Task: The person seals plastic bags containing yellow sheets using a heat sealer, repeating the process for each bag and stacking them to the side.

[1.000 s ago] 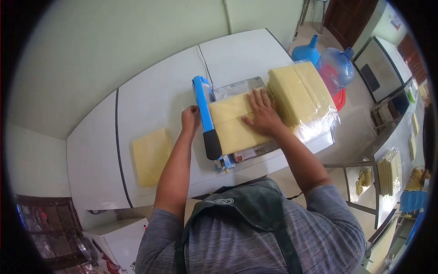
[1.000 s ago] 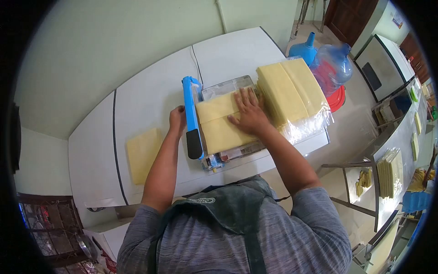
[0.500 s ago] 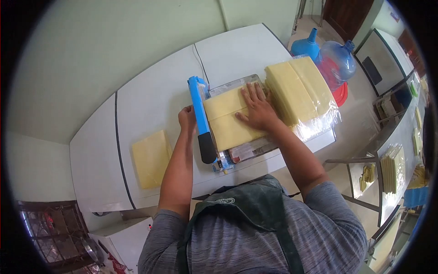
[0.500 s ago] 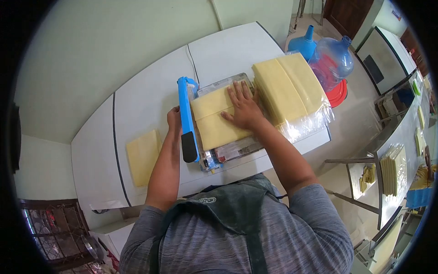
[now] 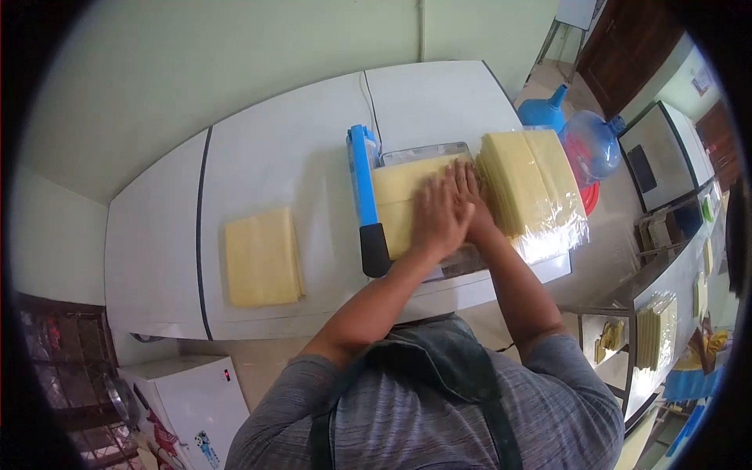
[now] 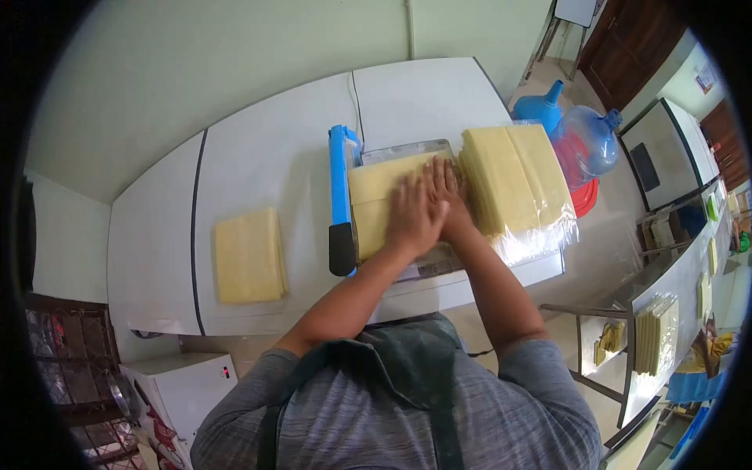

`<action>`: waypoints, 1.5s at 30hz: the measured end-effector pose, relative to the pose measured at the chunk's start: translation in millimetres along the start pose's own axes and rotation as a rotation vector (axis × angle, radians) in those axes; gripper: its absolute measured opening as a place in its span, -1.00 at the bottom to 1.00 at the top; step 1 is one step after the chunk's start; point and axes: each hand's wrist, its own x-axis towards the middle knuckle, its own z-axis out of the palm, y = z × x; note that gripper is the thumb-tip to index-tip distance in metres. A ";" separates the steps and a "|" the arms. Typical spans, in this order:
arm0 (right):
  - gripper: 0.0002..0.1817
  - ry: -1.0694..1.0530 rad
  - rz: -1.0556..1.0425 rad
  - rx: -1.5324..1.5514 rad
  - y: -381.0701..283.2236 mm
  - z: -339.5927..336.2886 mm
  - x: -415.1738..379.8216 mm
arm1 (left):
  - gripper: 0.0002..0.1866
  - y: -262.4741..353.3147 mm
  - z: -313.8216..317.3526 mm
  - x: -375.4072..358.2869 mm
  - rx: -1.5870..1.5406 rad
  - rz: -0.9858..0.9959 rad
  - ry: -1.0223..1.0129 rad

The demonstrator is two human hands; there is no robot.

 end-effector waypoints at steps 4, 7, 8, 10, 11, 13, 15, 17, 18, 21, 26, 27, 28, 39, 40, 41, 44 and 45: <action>0.03 -0.086 0.058 -0.026 -10.5 -18.9 4.1 | -0.20 -55.2 -26.1 -3.0 0.092 -0.145 -0.031; 0.06 -0.121 0.090 -0.030 -16.9 -25.9 4.9 | -0.19 -82.9 -25.9 -13.3 0.181 -0.153 0.116; 0.06 -0.150 0.111 -0.039 -18.5 -28.7 5.4 | -0.19 -89.7 -24.6 -17.0 0.145 -0.121 0.151; 0.02 -0.192 0.140 -0.090 -29.2 -41.4 8.9 | -0.17 -95.5 -34.1 -28.4 0.060 -0.084 0.191; -0.01 -0.223 0.181 -0.133 -35.4 -47.2 13.3 | -0.17 -98.2 -39.1 -35.3 0.055 -0.094 0.204; -0.06 -0.257 0.152 0.019 -55.7 -59.9 44.6 | -0.13 -107.0 -49.8 -49.1 0.158 -0.193 -0.060; -0.12 -0.253 0.009 0.351 -88.4 -70.6 77.2 | -0.10 -128.6 -55.3 -58.3 0.059 -0.191 -0.140; -0.13 -0.270 -0.130 0.420 -131.5 -65.7 100.8 | -0.15 -130.1 -70.7 -67.6 0.207 -0.147 -0.263; -0.12 -0.320 -0.135 0.320 -149.3 -61.1 110.2 | -0.25 -144.1 -59.8 -76.6 0.191 -0.147 -0.206; -0.12 -0.289 -0.126 0.117 -166.3 -19.8 128.6 | -0.33 -160.9 -50.6 -93.7 0.098 -0.098 -0.060; -0.12 -0.198 -0.162 0.026 -167.3 8.6 120.9 | -0.41 -147.1 -65.3 -111.4 0.064 -0.276 -0.039; -0.13 -0.164 -0.168 0.053 -167.2 8.7 119.2 | -0.42 -148.2 -67.2 -118.3 0.032 -0.284 0.023; -0.13 -0.170 -0.172 0.056 -167.1 7.7 118.9 | -0.42 -151.6 -69.8 -124.0 0.032 -0.292 0.022; -0.20 -0.208 -0.133 0.029 -171.0 0.1 118.7 | -0.48 -120.8 -119.0 -144.6 -0.669 -0.347 0.380; -0.20 -0.189 -0.139 0.019 -170.1 -3.2 120.2 | -0.48 -116.1 -120.3 -142.1 -0.670 -0.329 0.393; -0.21 -0.207 -0.150 0.035 -169.8 -4.7 119.3 | -0.48 -110.9 -121.1 -141.8 -0.681 -0.330 0.387; -0.23 -0.178 -0.184 0.094 -165.6 1.3 118.1 | -0.47 -98.1 -118.9 -140.6 -0.731 -0.287 0.421; -0.24 -0.172 -0.206 0.154 -163.1 4.0 118.5 | -0.47 -94.6 -117.5 -139.6 -0.769 -0.284 0.444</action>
